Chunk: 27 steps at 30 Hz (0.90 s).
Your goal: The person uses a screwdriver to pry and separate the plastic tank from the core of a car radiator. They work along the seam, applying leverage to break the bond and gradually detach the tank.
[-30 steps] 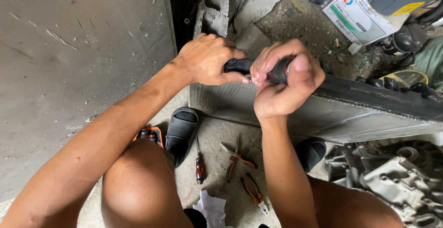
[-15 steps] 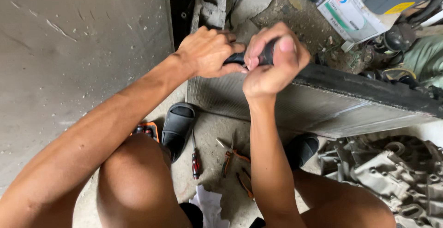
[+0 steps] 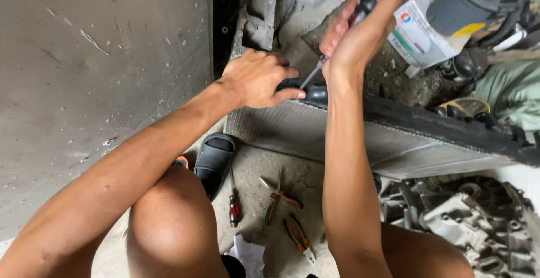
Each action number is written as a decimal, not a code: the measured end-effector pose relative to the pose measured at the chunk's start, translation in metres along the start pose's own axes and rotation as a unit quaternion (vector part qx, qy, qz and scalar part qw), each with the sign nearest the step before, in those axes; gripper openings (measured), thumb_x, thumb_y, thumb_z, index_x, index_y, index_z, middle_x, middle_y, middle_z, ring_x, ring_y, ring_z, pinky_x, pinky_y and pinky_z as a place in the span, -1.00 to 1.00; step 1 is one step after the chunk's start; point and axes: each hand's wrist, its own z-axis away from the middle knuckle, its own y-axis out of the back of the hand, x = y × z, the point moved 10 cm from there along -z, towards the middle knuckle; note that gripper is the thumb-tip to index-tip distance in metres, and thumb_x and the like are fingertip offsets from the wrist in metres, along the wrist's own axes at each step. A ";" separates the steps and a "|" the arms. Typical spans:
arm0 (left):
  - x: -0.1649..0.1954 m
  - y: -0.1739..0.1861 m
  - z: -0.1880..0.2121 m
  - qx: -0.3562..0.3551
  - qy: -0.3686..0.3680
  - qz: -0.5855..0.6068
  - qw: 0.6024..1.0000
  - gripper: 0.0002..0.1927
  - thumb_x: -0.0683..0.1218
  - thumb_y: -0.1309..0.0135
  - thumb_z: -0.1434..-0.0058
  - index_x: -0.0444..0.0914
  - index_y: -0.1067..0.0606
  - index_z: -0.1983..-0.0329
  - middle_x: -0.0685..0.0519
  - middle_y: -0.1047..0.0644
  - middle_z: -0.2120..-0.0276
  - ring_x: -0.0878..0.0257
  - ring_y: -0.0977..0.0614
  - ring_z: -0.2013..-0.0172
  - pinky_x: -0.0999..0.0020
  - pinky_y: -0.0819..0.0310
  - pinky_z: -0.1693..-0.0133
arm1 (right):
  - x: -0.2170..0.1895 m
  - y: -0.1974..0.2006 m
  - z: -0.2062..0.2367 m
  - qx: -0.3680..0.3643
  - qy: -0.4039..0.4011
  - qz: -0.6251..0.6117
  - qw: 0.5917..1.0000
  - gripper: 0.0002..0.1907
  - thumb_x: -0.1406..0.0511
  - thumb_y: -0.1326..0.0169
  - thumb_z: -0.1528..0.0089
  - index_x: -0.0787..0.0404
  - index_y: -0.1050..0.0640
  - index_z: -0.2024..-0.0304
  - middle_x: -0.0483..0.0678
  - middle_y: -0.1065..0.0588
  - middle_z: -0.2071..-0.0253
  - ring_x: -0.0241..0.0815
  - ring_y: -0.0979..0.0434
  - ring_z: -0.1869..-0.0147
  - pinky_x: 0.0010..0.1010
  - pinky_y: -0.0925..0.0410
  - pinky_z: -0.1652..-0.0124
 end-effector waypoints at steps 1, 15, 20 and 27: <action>0.000 0.004 -0.001 0.014 -0.003 0.004 1.000 -0.38 0.45 0.10 -0.27 -0.05 -0.58 -0.08 -0.11 -0.61 0.19 -0.17 -0.64 0.17 -0.11 -0.50 0.17 | -0.001 0.002 0.005 0.005 -0.004 0.005 1.000 -0.46 -0.02 0.22 -0.39 0.19 -0.30 0.53 -0.10 -0.18 0.71 -0.25 -0.08 0.75 -0.38 0.06 0.74; 0.008 -0.003 0.000 0.012 -0.066 -0.053 0.996 -0.30 0.46 0.04 -0.21 -0.12 -0.55 -0.12 -0.14 -0.61 0.20 -0.08 -0.66 0.13 -0.05 -0.56 0.27 | -0.048 -0.018 0.123 -0.192 0.197 -0.026 0.961 -0.46 0.08 0.09 -0.43 0.35 -0.27 0.49 -0.01 -0.19 0.68 -0.26 -0.08 0.69 -0.45 -0.04 0.62; 0.005 -0.004 -0.006 0.020 -0.077 -0.066 0.995 -0.30 0.47 0.05 -0.17 -0.10 -0.56 -0.09 -0.13 -0.59 0.15 -0.06 -0.63 0.06 -0.04 -0.57 0.28 | -0.042 -0.014 0.124 -0.188 0.234 -0.012 0.954 -0.46 0.07 0.07 -0.43 0.34 -0.28 0.50 -0.01 -0.19 0.68 -0.22 -0.12 0.69 -0.44 -0.05 0.63; 0.007 -0.003 -0.005 0.034 -0.087 -0.065 0.993 -0.38 0.44 0.09 -0.28 -0.08 -0.59 -0.05 -0.07 -0.61 0.17 -0.03 -0.65 0.10 -0.01 -0.57 0.30 | -0.015 0.001 0.073 -0.145 0.119 -0.073 0.980 -0.52 0.04 0.12 -0.44 0.29 -0.28 0.39 -0.04 -0.19 0.62 -0.25 -0.07 0.70 -0.41 -0.01 0.67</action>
